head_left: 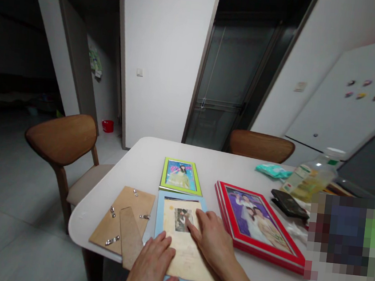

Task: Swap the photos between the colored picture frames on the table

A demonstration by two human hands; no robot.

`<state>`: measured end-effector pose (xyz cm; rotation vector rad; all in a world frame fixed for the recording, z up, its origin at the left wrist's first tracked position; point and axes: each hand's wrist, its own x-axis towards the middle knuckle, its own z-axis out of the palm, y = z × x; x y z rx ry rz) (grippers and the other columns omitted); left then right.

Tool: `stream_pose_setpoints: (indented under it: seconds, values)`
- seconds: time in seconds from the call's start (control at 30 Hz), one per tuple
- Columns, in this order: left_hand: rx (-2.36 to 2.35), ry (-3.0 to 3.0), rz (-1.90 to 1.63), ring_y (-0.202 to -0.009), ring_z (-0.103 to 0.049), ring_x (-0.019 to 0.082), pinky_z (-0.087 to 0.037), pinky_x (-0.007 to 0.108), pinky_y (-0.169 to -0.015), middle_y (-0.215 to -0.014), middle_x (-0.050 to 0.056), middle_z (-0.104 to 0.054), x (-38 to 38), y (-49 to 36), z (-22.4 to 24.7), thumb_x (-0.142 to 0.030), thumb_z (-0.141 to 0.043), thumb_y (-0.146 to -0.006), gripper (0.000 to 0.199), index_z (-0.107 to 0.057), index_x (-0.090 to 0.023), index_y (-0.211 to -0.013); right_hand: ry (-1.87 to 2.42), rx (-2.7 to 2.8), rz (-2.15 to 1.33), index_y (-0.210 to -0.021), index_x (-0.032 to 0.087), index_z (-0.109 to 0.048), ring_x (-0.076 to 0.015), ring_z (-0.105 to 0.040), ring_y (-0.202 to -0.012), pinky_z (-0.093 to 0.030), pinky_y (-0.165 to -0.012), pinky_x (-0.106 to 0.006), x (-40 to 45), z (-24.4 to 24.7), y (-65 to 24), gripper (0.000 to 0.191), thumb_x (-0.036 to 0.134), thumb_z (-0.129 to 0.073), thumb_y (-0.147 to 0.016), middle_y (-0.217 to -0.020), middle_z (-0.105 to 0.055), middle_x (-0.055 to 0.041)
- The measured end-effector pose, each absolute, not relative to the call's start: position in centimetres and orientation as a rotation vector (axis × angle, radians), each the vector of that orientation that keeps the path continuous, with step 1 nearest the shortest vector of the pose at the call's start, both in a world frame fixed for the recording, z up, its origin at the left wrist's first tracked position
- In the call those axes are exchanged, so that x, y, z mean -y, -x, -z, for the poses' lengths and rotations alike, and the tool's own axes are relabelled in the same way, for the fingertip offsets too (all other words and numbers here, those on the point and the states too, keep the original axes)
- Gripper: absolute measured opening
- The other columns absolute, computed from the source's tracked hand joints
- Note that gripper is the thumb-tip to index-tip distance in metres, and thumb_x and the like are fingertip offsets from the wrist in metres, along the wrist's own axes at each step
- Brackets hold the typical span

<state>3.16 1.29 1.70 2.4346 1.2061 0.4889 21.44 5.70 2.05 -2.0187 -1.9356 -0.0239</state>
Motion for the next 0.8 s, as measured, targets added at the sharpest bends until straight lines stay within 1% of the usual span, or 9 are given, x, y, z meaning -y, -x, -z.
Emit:
stream_pose_setpoints:
  seconds: [0.1,0.17,0.3,0.4,0.5,0.57,0.67,0.73,0.8]
  values:
    - [-1.21,-2.452,-0.495,-0.116,-0.036,0.029,-0.031,0.046,-0.096,-0.123,0.011,-0.046,-1.1,-2.7,-1.9,-0.021,-0.051,-0.067,0.042,-0.052,-0.018,-0.109,1.981,1.969,0.174,-0.082,0.02,-0.059,-0.0225,-0.049,-0.084,-0.037,-0.069,-0.032,-5.9,-1.6,-21.3,0.033,0.045,-0.038,-0.077,-0.087,-0.054,-0.0094]
    - [-1.221,-2.468,-0.549,-0.116,-0.036,0.028,-0.03,0.044,-0.097,-0.126,0.01,-0.043,-1.0,-1.3,-1.8,-0.02,-0.052,-0.066,0.046,-0.05,-0.019,-0.112,1.968,1.968,0.163,-0.077,0.02,-0.06,-0.0234,-0.048,-0.083,-0.036,-0.069,-0.033,-6.0,-1.5,-21.4,0.033,0.045,-0.038,-0.077,-0.086,-0.053,-0.0096]
    - [-1.433,-2.431,-0.638,-0.116,-0.035,0.03,-0.03,0.048,-0.094,-0.128,0.011,-0.04,-1.5,3.8,-1.0,-0.022,-0.06,-0.06,0.058,-0.046,-0.022,-0.116,1.803,1.971,-0.011,-0.087,0.021,-0.059,-0.0264,-0.046,-0.089,-0.035,-0.074,-0.036,-5.7,-2.2,-20.4,0.023,0.037,-0.048,-0.073,-0.096,-0.053,-0.0092]
    - [-1.759,-2.354,-0.529,-0.117,-0.034,0.03,-0.029,0.05,-0.094,-0.127,0.012,-0.041,-2.3,7.9,0.2,-0.022,-0.063,-0.057,0.061,-0.046,-0.02,-0.116,1.599,2.084,-0.253,-0.094,0.022,-0.057,-0.0235,-0.045,-0.091,-0.033,-0.079,-0.034,-4.6,-3.1,-17.1,0.026,0.032,-0.049,-0.072,-0.097,-0.054,-0.0073]
    - [-1.926,-2.328,-0.491,-0.117,-0.036,0.028,-0.03,0.046,-0.095,-0.125,0.012,-0.043,-2.9,10.4,1.1,-0.02,-0.063,-0.056,0.059,-0.048,-0.018,-0.113,1.439,2.257,-0.398,-0.095,0.024,-0.056,-0.0216,-0.044,-0.089,-0.033,-0.078,-0.035,-3.6,-3.2,-12.3,0.03,0.04,-0.05,-0.07,-0.092,-0.054,-0.0053]
    - [-1.909,-2.353,-0.541,-0.114,-0.04,0.028,-0.033,0.042,-0.095,-0.123,0.012,-0.046,-3.1,11.2,1.3,-0.021,-0.063,-0.057,0.054,-0.052,-0.016,-0.109,1.419,2.316,-0.402,-0.091,0.021,-0.056,-0.0235,-0.042,-0.09,-0.032,-0.078,-0.038,-3.2,-2.8,-9.4,0.037,0.044,-0.057,-0.062,-0.094,-0.052,-0.0068]
    - [-1.864,-2.356,-0.641,-0.107,-0.048,0.028,-0.04,0.039,-0.091,-0.116,0.012,-0.053,-3.0,11.7,1.0,-0.023,-0.066,-0.057,0.047,-0.057,-0.015,-0.102,1.417,2.275,-0.464,-0.093,0.019,-0.054,-0.0245,-0.041,-0.091,-0.034,-0.077,-0.036,-3.3,-2.1,-6.9,0.044,0.03,-0.064,-0.052,-0.097,-0.047,-0.0078]
    - [-1.832,-2.36,-0.719,-0.101,-0.052,0.029,-0.044,0.039,-0.087,-0.111,0.012,-0.057,-2.9,11.7,0.5,-0.027,-0.067,-0.057,0.044,-0.058,-0.016,-0.099,1.349,2.185,-0.563,-0.096,0.02,-0.052,-0.022,-0.042,-0.09,-0.036,-0.076,-0.031,-3.5,-2.4,-6.6,0.045,0.018,-0.059,-0.052,-0.096,-0.045,-0.006]
    - [-1.788,-2.399,-0.831,-0.098,-0.054,0.029,-0.047,0.039,-0.084,-0.108,0.012,-0.059,-2.7,11.3,-0.2,-0.031,-0.067,-0.059,0.043,-0.058,-0.018,-0.098,1.248,2.087,-0.636,-0.098,0.021,-0.051,-0.0198,-0.043,-0.089,-0.038,-0.077,-0.028,-3.5,-3.3,-7.2,0.046,0.011,-0.054,-0.052,-0.095,-0.044,-0.0045]
